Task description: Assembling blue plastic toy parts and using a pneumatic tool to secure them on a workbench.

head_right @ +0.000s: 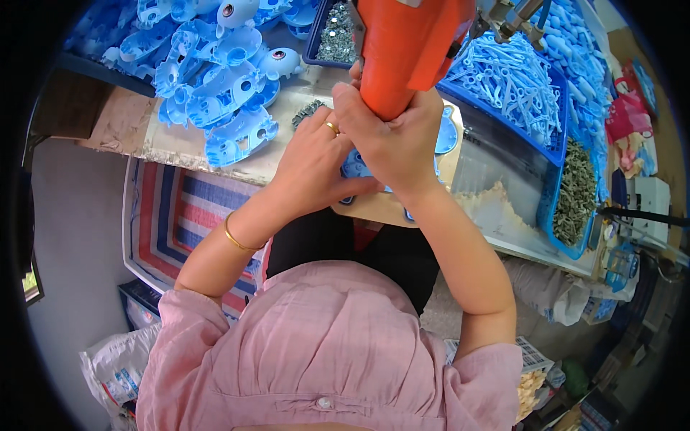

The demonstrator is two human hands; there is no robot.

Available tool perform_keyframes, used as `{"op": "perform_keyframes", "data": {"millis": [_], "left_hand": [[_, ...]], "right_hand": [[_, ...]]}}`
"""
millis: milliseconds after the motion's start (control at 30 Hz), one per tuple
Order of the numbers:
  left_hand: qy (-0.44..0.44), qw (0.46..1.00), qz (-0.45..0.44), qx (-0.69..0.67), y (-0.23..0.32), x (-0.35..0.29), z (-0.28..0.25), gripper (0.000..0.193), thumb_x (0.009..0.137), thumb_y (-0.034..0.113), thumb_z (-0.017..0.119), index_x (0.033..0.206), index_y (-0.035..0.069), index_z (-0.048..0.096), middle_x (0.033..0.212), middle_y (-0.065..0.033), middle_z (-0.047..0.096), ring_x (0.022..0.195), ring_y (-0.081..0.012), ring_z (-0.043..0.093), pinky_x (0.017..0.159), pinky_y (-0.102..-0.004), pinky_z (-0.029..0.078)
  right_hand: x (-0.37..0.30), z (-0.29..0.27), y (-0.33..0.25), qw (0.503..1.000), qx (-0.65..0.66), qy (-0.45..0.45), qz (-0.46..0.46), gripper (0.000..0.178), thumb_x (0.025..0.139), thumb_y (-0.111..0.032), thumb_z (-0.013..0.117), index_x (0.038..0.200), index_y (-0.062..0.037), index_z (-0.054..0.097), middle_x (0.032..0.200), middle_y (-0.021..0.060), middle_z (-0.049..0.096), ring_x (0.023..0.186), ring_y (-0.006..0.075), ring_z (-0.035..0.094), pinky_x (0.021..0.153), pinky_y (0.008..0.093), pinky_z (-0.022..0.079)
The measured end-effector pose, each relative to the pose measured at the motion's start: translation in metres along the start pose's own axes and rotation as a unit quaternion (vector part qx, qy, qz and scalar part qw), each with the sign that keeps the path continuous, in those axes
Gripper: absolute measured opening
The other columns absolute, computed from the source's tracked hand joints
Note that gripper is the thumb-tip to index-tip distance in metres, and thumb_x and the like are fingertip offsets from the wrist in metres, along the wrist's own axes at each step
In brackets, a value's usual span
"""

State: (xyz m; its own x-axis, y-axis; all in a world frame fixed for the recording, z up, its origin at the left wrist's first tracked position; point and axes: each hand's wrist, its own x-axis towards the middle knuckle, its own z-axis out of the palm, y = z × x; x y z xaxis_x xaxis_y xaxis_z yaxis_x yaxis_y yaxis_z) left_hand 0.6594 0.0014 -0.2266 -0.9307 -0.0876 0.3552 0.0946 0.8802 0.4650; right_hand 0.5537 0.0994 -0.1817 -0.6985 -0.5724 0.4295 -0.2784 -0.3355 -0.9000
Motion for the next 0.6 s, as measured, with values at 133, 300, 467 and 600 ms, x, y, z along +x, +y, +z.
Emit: {"op": "perform_keyframes", "data": {"millis": [133, 300, 467, 600], "left_hand": [[-0.001, 1.000, -0.005, -0.003, 0.001, 0.001, -0.002, 0.071, 0.067, 0.041, 0.086, 0.124, 0.007, 0.059, 0.121, -0.0089, 0.058, 0.111, -0.0297, 0.053, 0.094, -0.0409, 0.043], [0.005, 1.000, -0.006, -0.021, 0.006, 0.003, -0.007, 0.076, 0.068, 0.043, 0.086, 0.127, 0.005, 0.057, 0.121, -0.0111, 0.059, 0.112, -0.0314, 0.053, 0.095, -0.0423, 0.043], [0.071, 0.996, -0.033, -0.031, 0.001, -0.001, -0.010, 0.071, 0.073, 0.036, 0.085, 0.129, 0.004, 0.056, 0.122, -0.0142, 0.060, 0.110, -0.0347, 0.055, 0.093, -0.0443, 0.045], [0.060, 0.997, -0.022, -0.034, -0.003, -0.008, -0.012, 0.065, 0.077, 0.032, 0.082, 0.129, 0.003, 0.056, 0.122, -0.0147, 0.061, 0.109, -0.0346, 0.056, 0.094, -0.0448, 0.046]], "right_hand": [[0.005, -0.006, -0.003, 0.999, 0.023, -0.012, 0.023, 0.020, 0.089, -0.001, 0.067, 0.106, 0.0018, 0.058, 0.080, 0.0046, 0.063, 0.062, 0.0101, 0.061, 0.058, 0.0248, 0.050], [0.021, -0.012, -0.024, 0.998, -0.017, -0.061, -0.010, 0.029, 0.092, -0.006, 0.068, 0.117, 0.0027, 0.056, 0.080, 0.0050, 0.063, 0.066, 0.0105, 0.062, 0.063, 0.0252, 0.050], [0.042, -0.013, -0.063, 0.996, -0.025, -0.084, -0.009, 0.039, 0.093, -0.007, 0.065, 0.127, 0.0031, 0.048, 0.090, 0.0043, 0.063, 0.080, 0.0108, 0.062, 0.071, 0.0243, 0.049], [0.053, -0.045, -0.113, 0.901, -0.421, 0.024, -0.106, 0.016, 0.096, -0.004, 0.058, 0.111, -0.0003, 0.058, 0.093, 0.0042, 0.062, 0.083, 0.0092, 0.062, 0.075, 0.0230, 0.048]]}}
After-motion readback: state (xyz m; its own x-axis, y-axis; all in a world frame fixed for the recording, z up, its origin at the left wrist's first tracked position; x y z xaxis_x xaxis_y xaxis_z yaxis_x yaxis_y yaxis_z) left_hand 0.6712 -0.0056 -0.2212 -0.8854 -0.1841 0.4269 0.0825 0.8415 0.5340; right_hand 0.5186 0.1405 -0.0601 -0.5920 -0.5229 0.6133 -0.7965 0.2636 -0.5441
